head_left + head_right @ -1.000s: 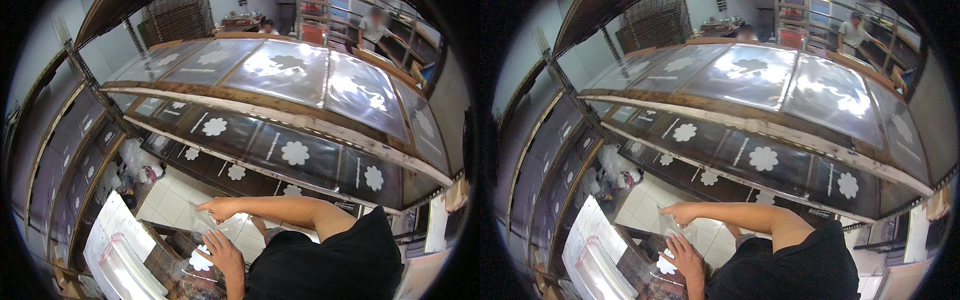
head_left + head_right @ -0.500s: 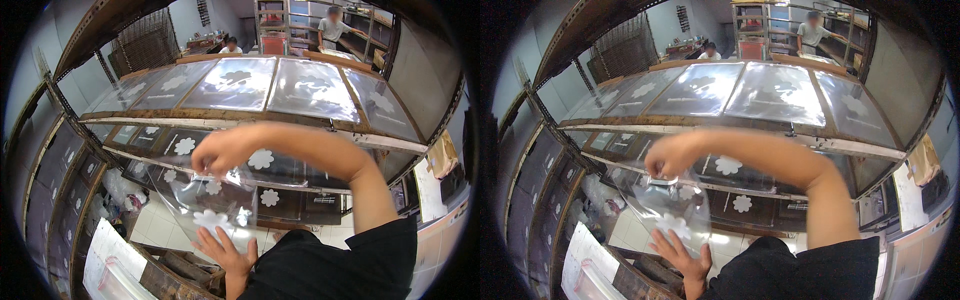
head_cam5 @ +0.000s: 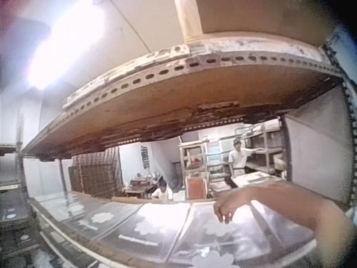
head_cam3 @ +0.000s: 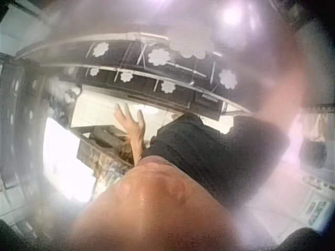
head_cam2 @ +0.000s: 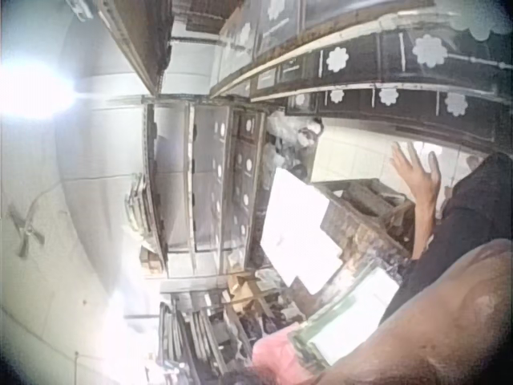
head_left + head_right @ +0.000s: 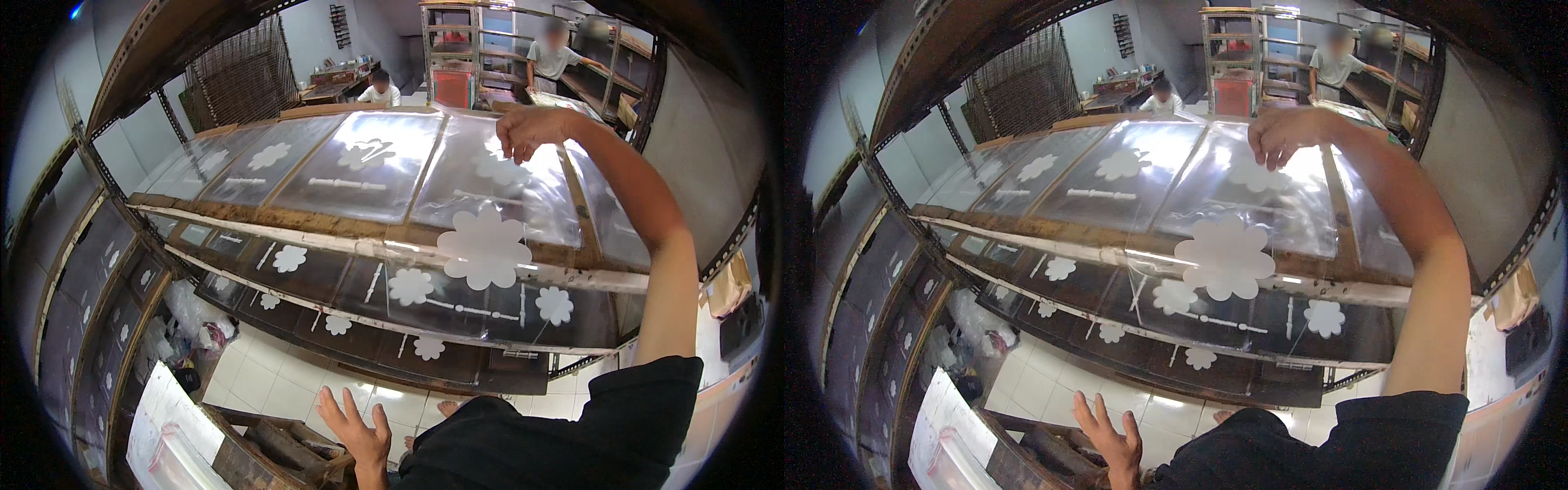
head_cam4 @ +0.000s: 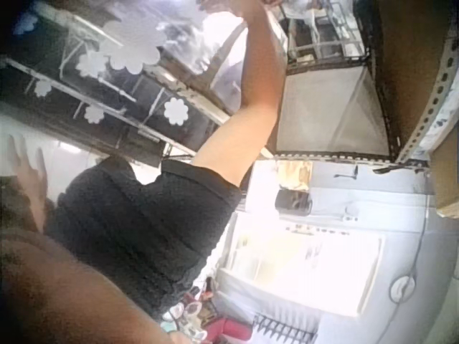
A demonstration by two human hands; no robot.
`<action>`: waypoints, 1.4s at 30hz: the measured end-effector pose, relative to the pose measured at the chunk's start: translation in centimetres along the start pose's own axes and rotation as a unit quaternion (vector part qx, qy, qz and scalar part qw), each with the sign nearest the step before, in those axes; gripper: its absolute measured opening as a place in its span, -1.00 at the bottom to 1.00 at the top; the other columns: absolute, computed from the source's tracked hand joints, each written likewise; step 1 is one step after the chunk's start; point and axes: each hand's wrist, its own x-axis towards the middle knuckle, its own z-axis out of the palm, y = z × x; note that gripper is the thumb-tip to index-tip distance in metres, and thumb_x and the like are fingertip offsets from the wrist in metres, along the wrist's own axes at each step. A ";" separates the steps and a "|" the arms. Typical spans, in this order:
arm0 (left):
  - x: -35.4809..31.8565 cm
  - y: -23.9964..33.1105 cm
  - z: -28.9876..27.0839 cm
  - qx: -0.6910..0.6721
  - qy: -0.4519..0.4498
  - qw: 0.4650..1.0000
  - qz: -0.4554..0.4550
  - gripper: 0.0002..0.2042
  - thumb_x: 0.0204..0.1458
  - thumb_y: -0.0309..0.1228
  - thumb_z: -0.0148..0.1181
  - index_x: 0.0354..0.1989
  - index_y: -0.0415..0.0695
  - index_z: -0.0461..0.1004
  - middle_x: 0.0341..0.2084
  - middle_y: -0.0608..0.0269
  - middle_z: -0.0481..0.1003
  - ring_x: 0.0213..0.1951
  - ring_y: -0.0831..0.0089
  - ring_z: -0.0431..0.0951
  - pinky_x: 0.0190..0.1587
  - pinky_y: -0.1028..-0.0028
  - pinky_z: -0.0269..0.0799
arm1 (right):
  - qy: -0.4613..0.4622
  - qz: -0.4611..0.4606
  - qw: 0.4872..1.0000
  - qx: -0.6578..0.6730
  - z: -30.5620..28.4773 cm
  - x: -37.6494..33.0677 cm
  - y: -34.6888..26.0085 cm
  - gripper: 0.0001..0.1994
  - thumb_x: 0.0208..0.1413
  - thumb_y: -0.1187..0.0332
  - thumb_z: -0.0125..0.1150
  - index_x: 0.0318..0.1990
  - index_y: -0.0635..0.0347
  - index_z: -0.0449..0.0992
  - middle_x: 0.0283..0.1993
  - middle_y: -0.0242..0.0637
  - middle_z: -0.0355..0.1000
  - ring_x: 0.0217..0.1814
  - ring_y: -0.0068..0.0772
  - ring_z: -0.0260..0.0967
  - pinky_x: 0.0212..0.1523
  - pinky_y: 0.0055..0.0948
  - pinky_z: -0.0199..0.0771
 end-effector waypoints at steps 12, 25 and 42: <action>-2.8 2.7 5.5 -0.012 -0.073 0.994 -0.076 -0.50 0.07 -0.33 0.23 0.15 -0.37 0.35 0.30 -0.39 0.12 0.33 -0.30 0.12 0.35 -0.19 -0.04 | -0.034 -0.051 0.998 -0.013 -2.4 2.4 3.6 -0.89 0.02 0.45 0.10 -0.28 0.23 0.42 -0.31 -0.26 0.48 -0.34 -0.43 0.51 -0.30 -0.43 0.57; -4.3 3.2 9.4 -0.023 -0.086 0.987 -0.131 -0.54 0.04 -0.39 0.27 0.09 -0.37 0.41 0.28 -0.38 0.17 0.29 -0.29 0.19 0.30 -0.05 0.15 | 0.101 0.007 0.966 -0.240 -9.7 8.0 9.8 -0.87 -0.09 0.51 0.11 -0.33 0.22 0.52 -0.39 -0.29 0.50 -0.40 -0.46 0.53 -0.45 -0.41 0.54; -5.3 2.7 11.4 -0.016 -0.103 0.986 -0.128 -0.55 0.03 -0.40 0.28 0.07 -0.38 0.43 0.25 -0.38 0.22 0.26 -0.26 0.24 0.28 -0.01 0.19 | 0.142 -0.052 0.971 -0.187 -11.6 12.0 13.8 -0.92 -0.02 0.54 0.07 -0.44 0.27 0.51 -0.42 -0.23 0.51 -0.42 -0.42 0.54 -0.43 -0.43 0.53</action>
